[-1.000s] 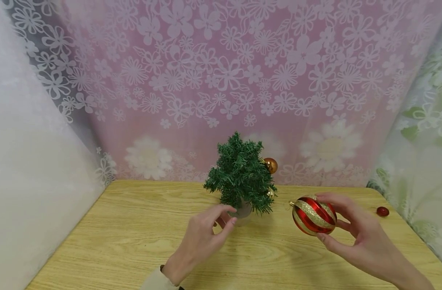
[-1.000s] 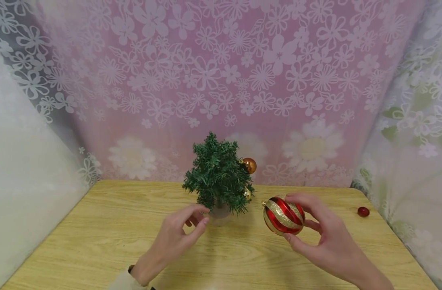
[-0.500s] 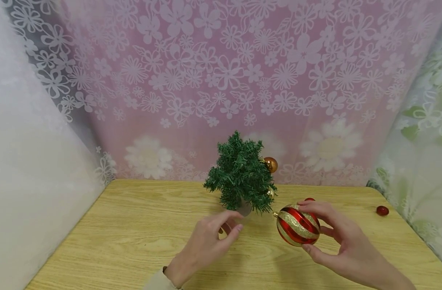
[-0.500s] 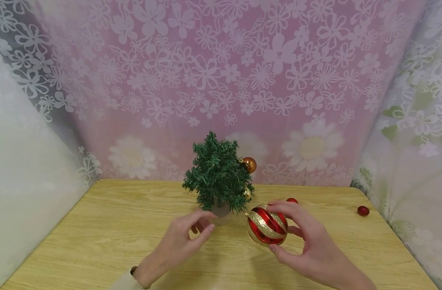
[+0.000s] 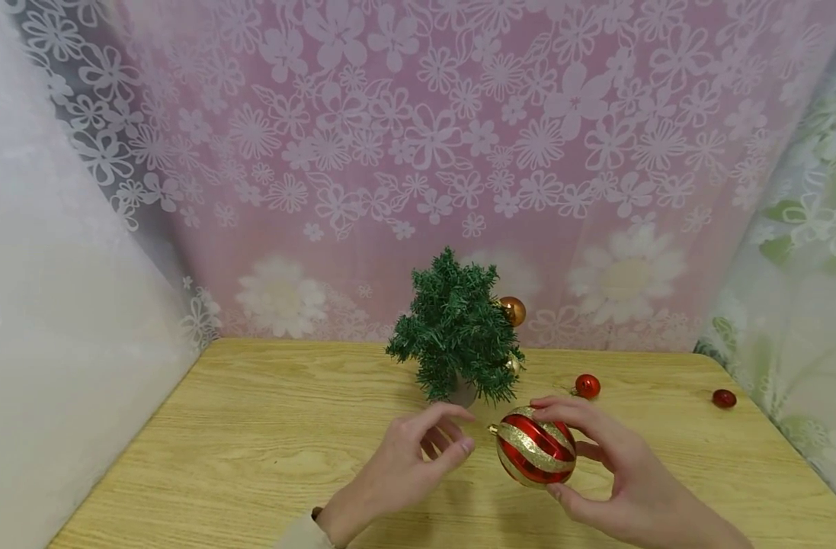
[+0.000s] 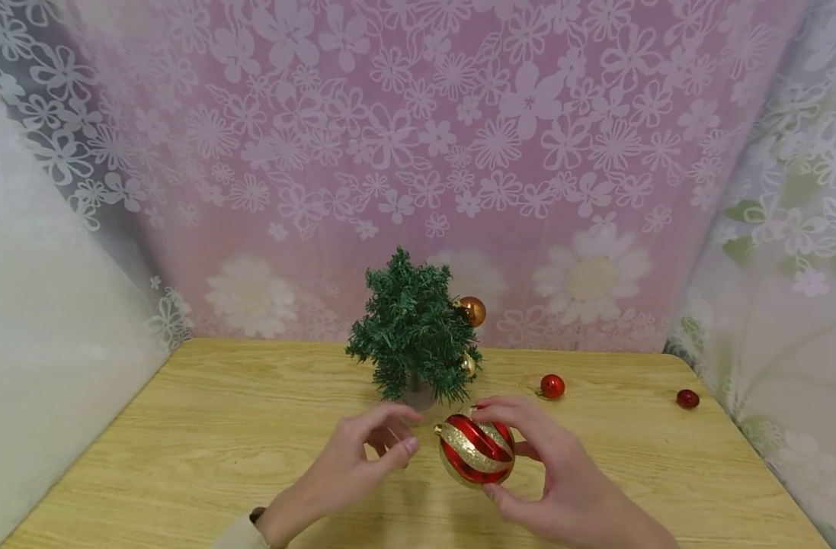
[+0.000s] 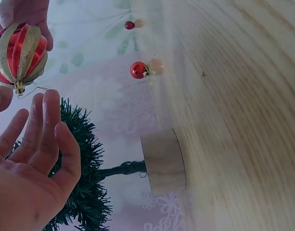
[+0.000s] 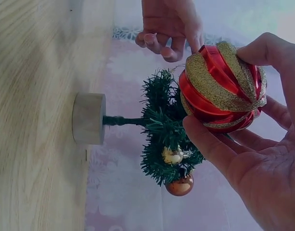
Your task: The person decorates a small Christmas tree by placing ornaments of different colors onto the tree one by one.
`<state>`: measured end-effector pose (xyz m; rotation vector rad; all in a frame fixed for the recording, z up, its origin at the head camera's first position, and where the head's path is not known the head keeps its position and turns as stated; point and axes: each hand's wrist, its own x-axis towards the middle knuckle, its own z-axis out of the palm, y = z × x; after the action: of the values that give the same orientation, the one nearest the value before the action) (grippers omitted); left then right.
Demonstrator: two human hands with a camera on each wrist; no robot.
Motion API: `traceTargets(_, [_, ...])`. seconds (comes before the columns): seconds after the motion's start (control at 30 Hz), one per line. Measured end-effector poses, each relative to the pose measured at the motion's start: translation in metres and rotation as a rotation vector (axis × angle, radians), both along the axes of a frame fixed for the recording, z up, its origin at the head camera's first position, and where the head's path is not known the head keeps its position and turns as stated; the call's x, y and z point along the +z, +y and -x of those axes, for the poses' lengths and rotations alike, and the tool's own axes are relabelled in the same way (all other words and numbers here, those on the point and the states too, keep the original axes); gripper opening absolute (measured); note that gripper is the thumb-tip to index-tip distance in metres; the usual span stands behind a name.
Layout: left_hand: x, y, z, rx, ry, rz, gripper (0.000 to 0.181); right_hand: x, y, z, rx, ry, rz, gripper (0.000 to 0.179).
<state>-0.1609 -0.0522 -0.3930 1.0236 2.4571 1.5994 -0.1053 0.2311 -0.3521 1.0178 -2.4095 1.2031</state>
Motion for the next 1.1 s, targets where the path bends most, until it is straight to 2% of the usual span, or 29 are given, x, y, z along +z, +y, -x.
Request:
traceTargets(0.2, [0.002, 0.002, -0.003, -0.051, -0.077, -0.007, 0.028, -0.006, -0.004, 0.0, 0.031, -0.028, -0.005, 0.078])
traceTargets(0.33, [0.001, 0.004, -0.003, -0.07, -0.085, -0.011, 0.024, -0.007, -0.006, -0.001, 0.033, -0.07, -0.011, 0.077])
traceTargets(0.4, [-0.001, 0.005, -0.003, -0.072, -0.077, -0.011, 0.021, -0.008, -0.006, 0.0, 0.037, -0.062, -0.015, 0.076])
traceTargets(0.6, [-0.005, 0.005, -0.001, -0.055, -0.027, -0.006, 0.016, -0.012, -0.005, 0.001, 0.054, -0.02, -0.028, 0.074])
traceTargets(0.83, [-0.006, 0.001, 0.0, 0.014, -0.051, -0.04, 0.014, -0.008, -0.004, 0.0, 0.02, 0.045, -0.091, 0.078])
traceTargets(0.97, [-0.005, 0.001, 0.0, 0.036, -0.075, -0.087, 0.012, -0.007, -0.006, 0.0, 0.01, 0.004, -0.061, 0.07])
traceTargets(1.1, [-0.004, 0.002, -0.002, 0.02, -0.075, -0.128, 0.012, -0.008, -0.013, 0.001, -0.049, -0.041, -0.021, 0.056])
